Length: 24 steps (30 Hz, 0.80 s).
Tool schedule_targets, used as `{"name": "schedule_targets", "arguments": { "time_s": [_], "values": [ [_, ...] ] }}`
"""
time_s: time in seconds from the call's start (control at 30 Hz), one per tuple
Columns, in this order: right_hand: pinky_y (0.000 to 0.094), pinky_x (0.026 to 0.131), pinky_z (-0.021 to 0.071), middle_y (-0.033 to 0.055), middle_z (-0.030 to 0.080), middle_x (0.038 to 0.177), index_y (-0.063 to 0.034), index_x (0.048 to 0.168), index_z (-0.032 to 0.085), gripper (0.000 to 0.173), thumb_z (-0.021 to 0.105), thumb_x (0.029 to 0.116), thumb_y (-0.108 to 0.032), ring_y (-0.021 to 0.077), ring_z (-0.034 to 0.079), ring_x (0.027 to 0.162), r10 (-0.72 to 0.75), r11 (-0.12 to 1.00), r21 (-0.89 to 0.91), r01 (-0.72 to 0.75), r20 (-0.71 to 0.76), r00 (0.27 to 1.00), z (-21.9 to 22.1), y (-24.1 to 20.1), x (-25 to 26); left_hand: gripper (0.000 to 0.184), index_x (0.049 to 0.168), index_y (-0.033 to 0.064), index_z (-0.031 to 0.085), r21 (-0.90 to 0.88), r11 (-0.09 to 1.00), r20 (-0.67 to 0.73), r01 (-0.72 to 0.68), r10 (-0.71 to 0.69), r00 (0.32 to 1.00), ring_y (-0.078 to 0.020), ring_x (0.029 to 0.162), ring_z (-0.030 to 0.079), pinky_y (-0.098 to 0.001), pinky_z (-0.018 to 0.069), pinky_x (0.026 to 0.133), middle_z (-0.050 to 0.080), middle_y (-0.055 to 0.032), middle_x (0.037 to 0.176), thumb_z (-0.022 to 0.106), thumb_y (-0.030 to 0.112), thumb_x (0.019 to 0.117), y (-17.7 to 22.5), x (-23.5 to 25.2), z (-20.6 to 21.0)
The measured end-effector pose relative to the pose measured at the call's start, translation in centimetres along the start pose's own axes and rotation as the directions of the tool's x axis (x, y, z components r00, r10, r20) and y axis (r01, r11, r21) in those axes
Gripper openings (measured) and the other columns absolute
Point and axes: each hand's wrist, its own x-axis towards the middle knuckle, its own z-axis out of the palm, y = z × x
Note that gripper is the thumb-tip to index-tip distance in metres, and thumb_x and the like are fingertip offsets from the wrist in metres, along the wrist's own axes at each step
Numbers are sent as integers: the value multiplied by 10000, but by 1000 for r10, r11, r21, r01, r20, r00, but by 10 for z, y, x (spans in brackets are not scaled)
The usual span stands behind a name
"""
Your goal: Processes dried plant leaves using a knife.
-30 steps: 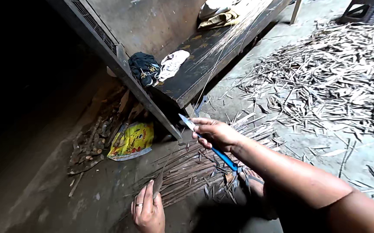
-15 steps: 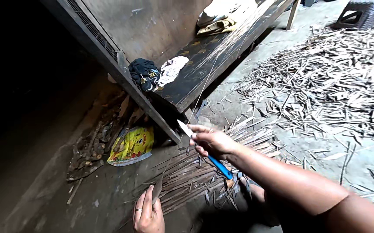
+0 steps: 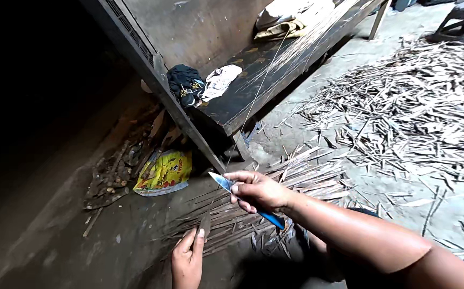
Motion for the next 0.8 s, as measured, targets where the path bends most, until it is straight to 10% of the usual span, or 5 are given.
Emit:
{"name": "schedule_targets", "arguments": {
  "time_s": [0.8],
  "values": [
    [215, 454, 484, 76, 654, 892, -222, 1519, 449, 433, 432, 1090, -166, 84, 538, 509, -304, 941, -8, 339, -466, 831, -53, -68, -4, 204, 904, 22, 772, -31, 999, 81, 13, -11, 997, 20, 651, 638, -153, 553, 641, 716, 34, 757, 625, 152, 960, -5, 1, -7]
  ]
}}
